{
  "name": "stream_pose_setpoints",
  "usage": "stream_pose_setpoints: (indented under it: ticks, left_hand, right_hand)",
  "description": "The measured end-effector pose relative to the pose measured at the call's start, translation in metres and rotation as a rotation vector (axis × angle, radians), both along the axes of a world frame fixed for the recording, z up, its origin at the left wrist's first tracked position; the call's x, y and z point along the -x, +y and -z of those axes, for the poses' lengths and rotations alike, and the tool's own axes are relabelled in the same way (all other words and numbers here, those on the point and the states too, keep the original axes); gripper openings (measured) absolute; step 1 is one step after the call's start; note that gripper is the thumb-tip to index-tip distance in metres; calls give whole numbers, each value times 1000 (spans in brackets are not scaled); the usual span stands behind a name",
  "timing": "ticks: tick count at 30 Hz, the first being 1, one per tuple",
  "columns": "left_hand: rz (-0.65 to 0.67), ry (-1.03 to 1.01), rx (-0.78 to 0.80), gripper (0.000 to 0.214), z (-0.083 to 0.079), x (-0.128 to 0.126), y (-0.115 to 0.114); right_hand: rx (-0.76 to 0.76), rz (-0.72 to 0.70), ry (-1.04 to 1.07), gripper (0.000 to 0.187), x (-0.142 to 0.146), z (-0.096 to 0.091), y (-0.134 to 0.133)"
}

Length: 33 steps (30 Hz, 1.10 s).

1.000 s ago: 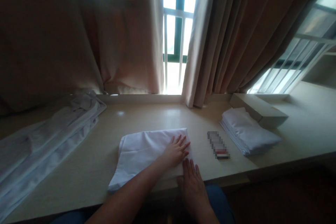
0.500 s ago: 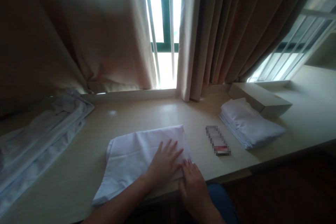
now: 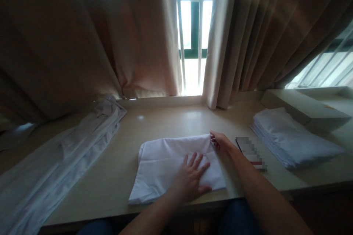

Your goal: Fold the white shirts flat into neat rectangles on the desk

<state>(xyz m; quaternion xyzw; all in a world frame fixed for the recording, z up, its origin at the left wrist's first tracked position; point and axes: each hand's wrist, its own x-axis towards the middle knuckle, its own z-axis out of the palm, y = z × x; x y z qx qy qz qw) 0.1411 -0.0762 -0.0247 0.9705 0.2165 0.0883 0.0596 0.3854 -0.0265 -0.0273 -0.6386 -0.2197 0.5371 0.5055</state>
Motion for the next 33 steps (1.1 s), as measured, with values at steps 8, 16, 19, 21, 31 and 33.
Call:
stream_pose_setpoints:
  ticks: [8, 16, 19, 21, 31, 33]
  left_hand:
    - [1, -21, 51, 80, -3, 3, 0]
    - [-3, 3, 76, 80, -10, 4, 0]
    - [-3, 14, 59, 81, -9, 3, 0]
    - [-4, 15, 49, 82, -8, 2, 0]
    - [-10, 4, 54, 80, -6, 3, -1]
    - [-9, 11, 45, 79, -6, 3, -1]
  right_hand:
    - [97, -182, 159, 42, -11, -3, 9]
    - [-67, -159, 386, 31, -7, -4, 14]
    - [-123, -102, 411, 24, -4, 2, 11]
    - [-151, -69, 405, 20, -3, 6, 7]
    - [-310, 211, -50, 23, -5, -7, 5]
    - [-366, 242, -216, 32, 5, -16, 1]
